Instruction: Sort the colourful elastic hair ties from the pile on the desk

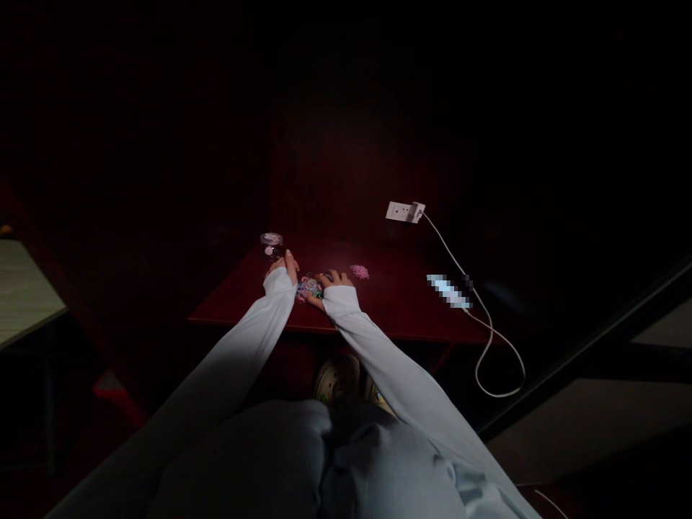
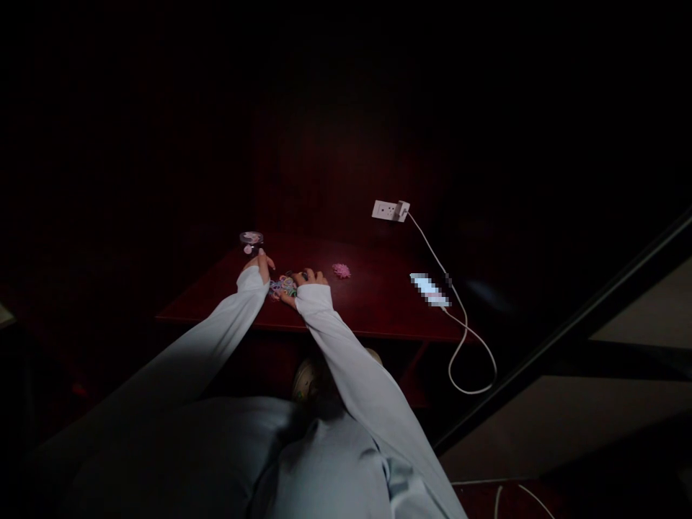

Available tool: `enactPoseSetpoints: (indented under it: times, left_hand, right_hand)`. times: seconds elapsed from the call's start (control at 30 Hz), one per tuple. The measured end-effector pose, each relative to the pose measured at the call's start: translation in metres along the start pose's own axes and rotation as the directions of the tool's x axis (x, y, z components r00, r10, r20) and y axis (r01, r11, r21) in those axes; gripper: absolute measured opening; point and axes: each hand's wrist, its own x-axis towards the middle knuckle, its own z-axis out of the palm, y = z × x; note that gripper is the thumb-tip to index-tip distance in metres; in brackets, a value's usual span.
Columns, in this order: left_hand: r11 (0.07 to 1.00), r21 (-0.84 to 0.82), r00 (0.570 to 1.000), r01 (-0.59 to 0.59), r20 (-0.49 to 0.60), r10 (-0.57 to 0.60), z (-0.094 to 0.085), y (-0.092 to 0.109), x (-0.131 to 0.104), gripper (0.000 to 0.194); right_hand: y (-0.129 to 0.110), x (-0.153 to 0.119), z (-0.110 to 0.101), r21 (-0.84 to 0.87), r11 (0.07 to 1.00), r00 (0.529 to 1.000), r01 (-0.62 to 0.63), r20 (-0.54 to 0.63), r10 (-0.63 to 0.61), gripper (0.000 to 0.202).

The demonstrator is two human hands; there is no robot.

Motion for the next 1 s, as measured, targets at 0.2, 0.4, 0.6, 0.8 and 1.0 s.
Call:
enactPoseSetpoints:
  times: [0.2,0.4,0.6,0.8,1.0]
  left_hand:
    - [0.999,0.035,0.994,0.016,0.107,-0.019,-0.001,0.002,0.002,0.061]
    - [0.999,0.051,0.992,-0.019,0.122,0.013,-0.004,0.009,-0.001,0.058]
    - [0.996,-0.072,0.987,0.055,0.154,-0.043,-0.008,0.013,-0.001,0.057]
    - [0.98,-0.161,0.985,0.116,0.146,-0.093,-0.007,0.01,0.001,0.06]
    - [0.981,-0.179,0.989,0.076,0.137,-0.051,-0.001,0.005,0.002,0.061]
  right_hand:
    - [0.009,0.0,0.004,0.117,0.991,0.998,-0.066,0.031,0.063,0.05]
    - [0.034,0.006,0.016,0.404,0.913,0.993,-0.063,-0.071,0.099,0.029]
    - [0.055,0.008,0.026,0.811,0.563,0.884,-0.159,-0.137,0.447,0.036]
    - [0.064,0.012,0.021,0.886,0.441,0.851,-0.14,-0.12,0.512,0.045]
    - [0.064,0.01,0.023,0.842,0.524,0.902,-0.131,-0.119,0.416,0.048]
